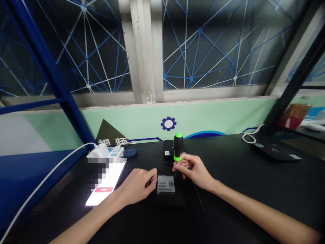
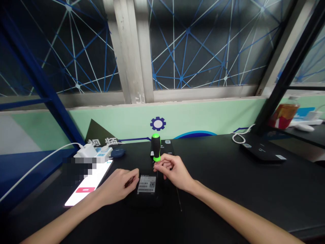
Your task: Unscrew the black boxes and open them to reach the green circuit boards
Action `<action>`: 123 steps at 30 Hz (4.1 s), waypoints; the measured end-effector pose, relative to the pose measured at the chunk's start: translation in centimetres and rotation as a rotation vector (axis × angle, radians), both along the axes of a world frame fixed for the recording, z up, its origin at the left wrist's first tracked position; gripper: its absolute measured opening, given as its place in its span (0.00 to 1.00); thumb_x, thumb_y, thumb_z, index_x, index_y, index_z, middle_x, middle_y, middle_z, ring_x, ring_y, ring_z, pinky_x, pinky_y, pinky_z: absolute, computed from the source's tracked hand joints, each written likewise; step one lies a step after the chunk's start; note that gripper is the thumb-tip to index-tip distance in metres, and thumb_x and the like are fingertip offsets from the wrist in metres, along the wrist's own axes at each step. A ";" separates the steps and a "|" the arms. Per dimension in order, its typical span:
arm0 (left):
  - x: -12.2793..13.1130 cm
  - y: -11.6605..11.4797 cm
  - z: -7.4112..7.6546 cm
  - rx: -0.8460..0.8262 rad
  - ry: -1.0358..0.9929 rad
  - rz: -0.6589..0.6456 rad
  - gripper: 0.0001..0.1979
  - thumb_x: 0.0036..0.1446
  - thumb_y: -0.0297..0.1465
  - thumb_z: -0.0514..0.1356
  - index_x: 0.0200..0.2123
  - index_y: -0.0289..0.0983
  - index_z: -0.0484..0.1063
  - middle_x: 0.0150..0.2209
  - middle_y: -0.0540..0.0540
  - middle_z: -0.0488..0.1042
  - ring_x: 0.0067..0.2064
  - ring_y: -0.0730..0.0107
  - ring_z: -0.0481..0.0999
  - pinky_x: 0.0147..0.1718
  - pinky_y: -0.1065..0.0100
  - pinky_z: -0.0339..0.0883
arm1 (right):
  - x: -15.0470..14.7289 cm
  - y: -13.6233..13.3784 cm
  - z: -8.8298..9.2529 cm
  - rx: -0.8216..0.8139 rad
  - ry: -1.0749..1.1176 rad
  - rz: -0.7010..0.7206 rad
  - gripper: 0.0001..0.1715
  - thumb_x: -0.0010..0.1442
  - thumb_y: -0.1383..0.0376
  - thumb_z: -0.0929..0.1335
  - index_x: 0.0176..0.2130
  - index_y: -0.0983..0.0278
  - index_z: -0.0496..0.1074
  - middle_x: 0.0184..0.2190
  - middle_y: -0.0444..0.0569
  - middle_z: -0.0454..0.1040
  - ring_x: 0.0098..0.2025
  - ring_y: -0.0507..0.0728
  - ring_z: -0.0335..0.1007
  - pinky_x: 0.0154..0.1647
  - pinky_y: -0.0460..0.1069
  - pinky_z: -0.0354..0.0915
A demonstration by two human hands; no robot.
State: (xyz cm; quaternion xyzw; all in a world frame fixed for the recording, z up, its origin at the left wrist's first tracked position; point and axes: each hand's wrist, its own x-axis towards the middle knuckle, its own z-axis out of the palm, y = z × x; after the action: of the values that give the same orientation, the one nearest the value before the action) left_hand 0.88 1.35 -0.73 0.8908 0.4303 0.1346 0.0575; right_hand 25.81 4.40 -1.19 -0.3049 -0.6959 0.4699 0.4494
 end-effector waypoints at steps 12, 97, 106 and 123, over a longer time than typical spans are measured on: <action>0.0 0.0 0.3 -0.040 0.010 0.009 0.05 0.60 0.25 0.50 0.34 0.42 0.59 0.21 0.56 0.64 0.22 0.69 0.65 0.25 0.68 0.48 | 0.0 0.0 0.0 -0.007 -0.007 0.001 0.16 0.57 0.55 0.73 0.34 0.65 0.72 0.30 0.49 0.79 0.20 0.48 0.65 0.20 0.43 0.64; -0.1 0.1 0.2 -0.115 -0.007 0.073 0.05 0.65 0.29 0.48 0.36 0.42 0.61 0.22 0.55 0.64 0.23 0.68 0.64 0.24 0.67 0.46 | 0.8 -0.3 0.7 0.141 -0.005 -0.144 0.28 0.67 0.54 0.64 0.21 0.65 0.72 0.20 0.47 0.72 0.22 0.52 0.66 0.26 0.48 0.62; -0.2 0.0 0.2 -0.110 0.001 0.075 0.05 0.65 0.29 0.47 0.36 0.42 0.61 0.23 0.54 0.65 0.23 0.68 0.65 0.25 0.67 0.48 | 1.1 -0.5 1.1 0.151 0.065 -0.172 0.30 0.66 0.52 0.64 0.18 0.64 0.69 0.17 0.47 0.70 0.19 0.52 0.63 0.21 0.48 0.58; 0.1 0.2 0.2 -0.079 0.059 0.249 0.20 0.63 0.50 0.52 0.30 0.41 0.64 0.22 0.52 0.67 0.26 0.65 0.69 0.25 0.68 0.48 | 1.4 0.7 0.9 0.295 0.171 -0.459 0.32 0.69 0.54 0.60 0.17 0.62 0.67 0.23 0.48 0.66 0.32 0.57 0.66 0.39 0.52 0.63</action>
State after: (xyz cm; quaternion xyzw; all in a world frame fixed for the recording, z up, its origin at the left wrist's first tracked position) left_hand 0.98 1.56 -0.58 0.8310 0.5441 0.0974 0.0624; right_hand 27.23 5.12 -0.31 -0.3449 -0.6291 0.2739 0.6405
